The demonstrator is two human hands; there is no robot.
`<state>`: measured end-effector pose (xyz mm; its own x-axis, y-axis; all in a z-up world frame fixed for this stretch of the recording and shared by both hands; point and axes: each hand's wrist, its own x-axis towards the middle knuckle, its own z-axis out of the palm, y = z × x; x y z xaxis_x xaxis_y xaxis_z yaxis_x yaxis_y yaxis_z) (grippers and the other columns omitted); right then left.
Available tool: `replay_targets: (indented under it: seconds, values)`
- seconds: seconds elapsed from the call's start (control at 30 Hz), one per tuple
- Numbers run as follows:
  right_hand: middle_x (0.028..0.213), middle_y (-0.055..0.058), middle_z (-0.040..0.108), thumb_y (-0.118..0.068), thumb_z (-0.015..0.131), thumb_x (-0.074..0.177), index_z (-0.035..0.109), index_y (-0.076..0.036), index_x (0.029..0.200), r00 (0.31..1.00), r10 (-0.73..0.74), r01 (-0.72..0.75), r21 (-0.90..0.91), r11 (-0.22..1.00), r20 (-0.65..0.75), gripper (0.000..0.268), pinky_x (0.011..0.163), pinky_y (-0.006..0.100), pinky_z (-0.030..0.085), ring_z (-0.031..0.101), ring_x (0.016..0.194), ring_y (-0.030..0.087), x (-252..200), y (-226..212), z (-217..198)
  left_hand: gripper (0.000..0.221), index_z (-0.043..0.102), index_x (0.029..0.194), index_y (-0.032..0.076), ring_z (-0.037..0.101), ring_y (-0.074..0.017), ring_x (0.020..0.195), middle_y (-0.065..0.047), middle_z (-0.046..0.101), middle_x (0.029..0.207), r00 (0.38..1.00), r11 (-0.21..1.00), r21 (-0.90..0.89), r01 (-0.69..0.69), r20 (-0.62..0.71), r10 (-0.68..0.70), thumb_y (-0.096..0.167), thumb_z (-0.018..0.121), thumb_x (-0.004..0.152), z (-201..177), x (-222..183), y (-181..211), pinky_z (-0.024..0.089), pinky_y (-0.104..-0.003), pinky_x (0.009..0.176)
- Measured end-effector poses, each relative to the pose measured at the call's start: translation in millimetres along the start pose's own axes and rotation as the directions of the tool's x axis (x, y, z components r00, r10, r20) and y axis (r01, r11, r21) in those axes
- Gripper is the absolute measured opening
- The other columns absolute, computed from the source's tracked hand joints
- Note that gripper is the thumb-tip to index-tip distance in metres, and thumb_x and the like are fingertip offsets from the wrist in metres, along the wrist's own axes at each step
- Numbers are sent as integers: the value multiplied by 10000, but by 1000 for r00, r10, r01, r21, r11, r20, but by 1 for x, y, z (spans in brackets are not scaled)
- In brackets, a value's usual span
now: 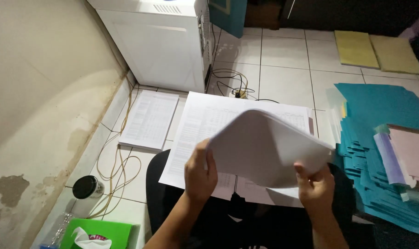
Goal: Flipping through and sorting a large stack of printed documents while sitting on the floor.
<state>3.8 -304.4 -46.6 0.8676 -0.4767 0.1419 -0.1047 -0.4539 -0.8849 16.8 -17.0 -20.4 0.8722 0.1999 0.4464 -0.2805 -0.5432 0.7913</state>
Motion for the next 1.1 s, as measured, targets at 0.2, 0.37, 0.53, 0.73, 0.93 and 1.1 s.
replay_targets:
  seconds: [0.2,0.37,0.53,0.73,0.93,1.1]
  values:
    - [1211,283,713,-132,734,971,627,123,1286,873,-485,482,-72,873,-54,419,870,426,582,720,1064,383,-3,-15,-19,219,546,1244,10,745,-325,976,-235,696,1196,948,940,-174,-293,-184,261,129,423,1108,-9,4,22,637,-358,684]
    - [1442,436,449,37,499,1061,118,-90,1569,775,-631,629,159,761,-45,648,936,535,560,632,1230,536,-25,-69,-37,527,294,1493,82,659,-403,1182,-270,605,1204,821,837,-65,-543,-254,512,-75,510,1040,-29,8,32,641,-501,946]
    - [1427,341,453,102,542,1064,437,32,1451,559,-829,812,-202,548,-4,407,1094,623,524,520,1355,496,-14,-52,-45,328,637,1201,8,713,-371,1050,-253,536,1237,792,806,215,-551,-170,586,-171,549,940,-40,10,32,661,-369,726]
    - [1588,326,256,7,604,1058,444,-30,1418,628,-778,773,-126,621,20,396,1021,563,581,514,1425,575,-14,-60,-46,362,642,1225,55,641,-429,1210,-256,414,1407,797,815,177,-552,-176,578,-162,638,936,-43,10,23,679,-462,863]
    - [1743,272,56,37,572,1069,81,-189,1659,721,-693,693,3,721,28,800,1008,541,537,409,1560,567,-4,-38,-34,800,285,1538,203,597,-430,1351,-233,286,1617,893,906,-24,-422,-186,411,-79,707,921,-35,8,-5,620,-435,845]
    - [1135,274,685,-135,667,974,526,77,1448,969,-215,194,169,966,117,538,772,520,545,658,983,333,13,-27,-8,571,477,1340,14,700,-492,994,-276,647,1109,989,989,-64,130,78,-125,392,681,964,-12,-2,-29,584,-607,780]
